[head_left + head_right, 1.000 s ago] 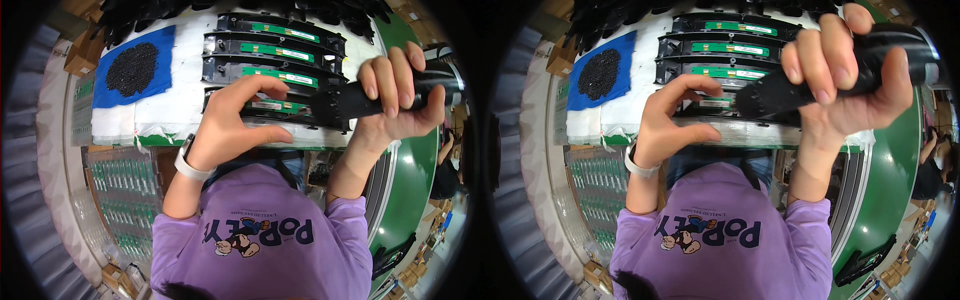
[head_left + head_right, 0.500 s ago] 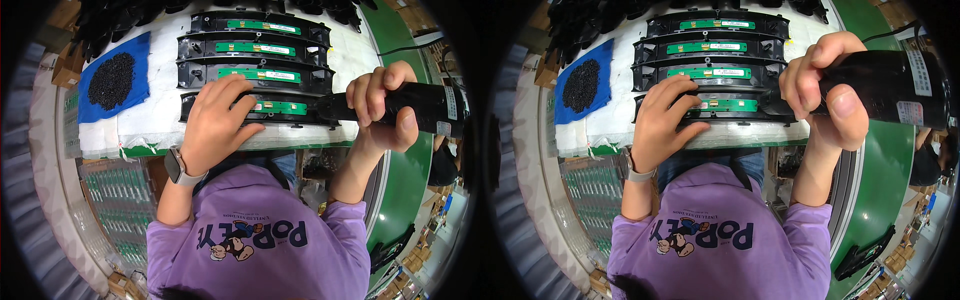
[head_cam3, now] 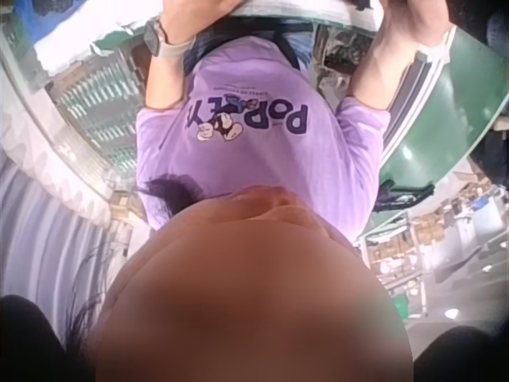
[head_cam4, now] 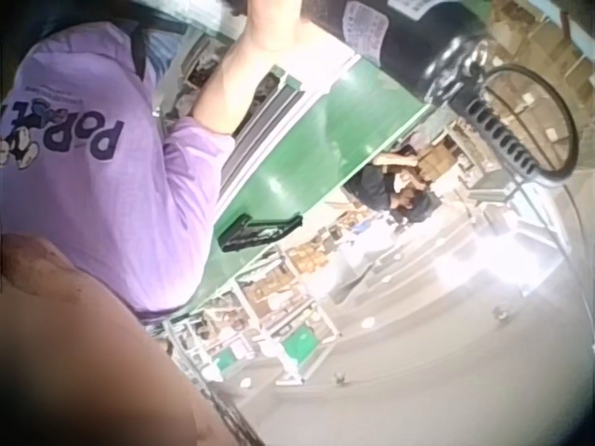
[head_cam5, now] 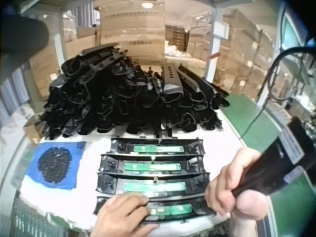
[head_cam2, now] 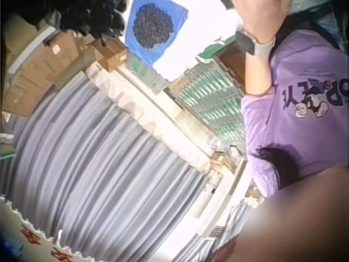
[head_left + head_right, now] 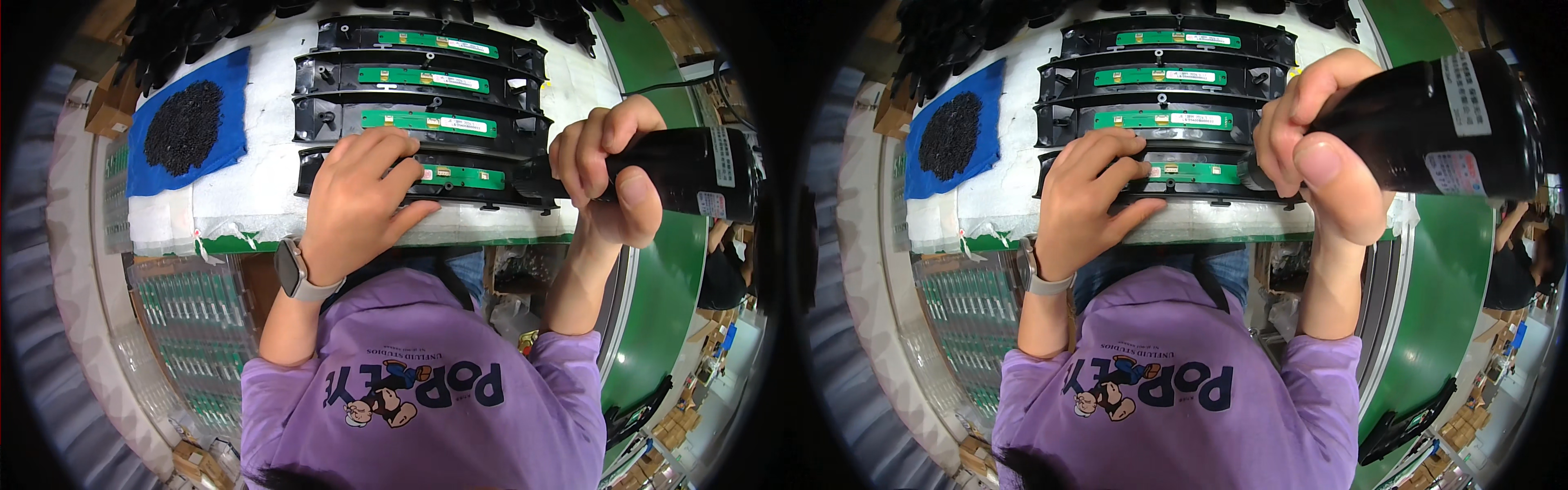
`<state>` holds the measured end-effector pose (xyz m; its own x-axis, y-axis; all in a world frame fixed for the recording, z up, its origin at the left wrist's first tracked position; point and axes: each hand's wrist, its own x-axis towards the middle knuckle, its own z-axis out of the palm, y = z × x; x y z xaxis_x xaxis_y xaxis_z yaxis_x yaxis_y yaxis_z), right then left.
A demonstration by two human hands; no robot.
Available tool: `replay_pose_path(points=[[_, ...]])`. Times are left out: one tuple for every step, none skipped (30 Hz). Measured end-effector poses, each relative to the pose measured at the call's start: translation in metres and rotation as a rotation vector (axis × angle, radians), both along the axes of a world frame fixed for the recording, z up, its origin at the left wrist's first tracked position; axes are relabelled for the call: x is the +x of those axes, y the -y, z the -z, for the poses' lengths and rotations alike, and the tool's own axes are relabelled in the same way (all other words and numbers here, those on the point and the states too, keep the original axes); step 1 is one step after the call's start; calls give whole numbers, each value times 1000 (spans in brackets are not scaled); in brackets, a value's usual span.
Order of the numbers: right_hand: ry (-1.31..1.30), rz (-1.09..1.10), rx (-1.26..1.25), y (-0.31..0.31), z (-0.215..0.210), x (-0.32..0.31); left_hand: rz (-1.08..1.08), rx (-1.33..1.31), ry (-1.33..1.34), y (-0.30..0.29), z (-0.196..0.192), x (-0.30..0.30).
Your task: Assembling toner cartridges by installing circuit boards and fastening them with screws using an electric screwdriver.
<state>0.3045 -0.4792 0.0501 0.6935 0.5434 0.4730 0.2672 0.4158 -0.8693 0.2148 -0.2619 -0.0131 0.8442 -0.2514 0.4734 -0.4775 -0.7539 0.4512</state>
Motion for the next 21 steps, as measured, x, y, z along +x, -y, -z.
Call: replay_pose_path(points=[[4, -3, 1, -2, -1, -2, 1, 7, 0, 0, -1, 0], [11, 23, 6, -4, -2, -5, 2, 14, 1, 1, -2, -1], [23, 43, 13, -8, -3, -8, -6, 19, 10, 1, -2, -1], [5, 78, 16, -11, -3, -13, -8, 36, 10, 1, -1, -2], [-1, 96, -2, -11, -4, -17, -11, 55, 10, 1, -1, -3], [-3, 113, -17, -12, -4, -18, -24, 63, 25, 1, -1, -5], [-8, 75, 1, -5, -3, -14, -41, 88, 27, 1, -1, -7], [28, 7, 65, 1, -6, -7, -60, 113, 28, 2, -2, -10], [46, 22, 87, 17, -15, -5, -88, 163, 39, 7, -11, -12], [54, 98, 96, 25, -27, -10, -90, 164, 58, 9, -13, -14], [37, 192, 8, 41, -34, -11, -161, 75, 110, 11, -12, -15], [19, 285, -76, 56, -37, -12, -230, -12, 161, 12, -11, -18], [-22, 552, -344, 59, -35, -11, -262, -96, 179, 10, -12, -28], [-64, 820, -615, 60, -27, -6, -246, -176, 177, 7, -11, -38], [-37, 907, -884, 71, -14, 4, -173, -302, 73, 5, -10, -51], [-22, 925, -1151, 85, 3, 16, -96, -429, -34, 6, -8, -62], [153, 1044, -1288, 110, 31, 24, -87, -438, -20, 11, -8, -70], [331, 1147, -1420, 110, 41, 25, 62, -869, -442, 15, -6, -77], [340, 1149, -1418, 113, 43, 26, 225, -1281, -875, 18, -3, -78], [367, 1206, -1512, 113, 46, 27, 226, -1282, -866, 20, 1, -74], [382, 1263, -1604, 102, 42, 23, 273, -1424, -979, 23, 6, -71]])
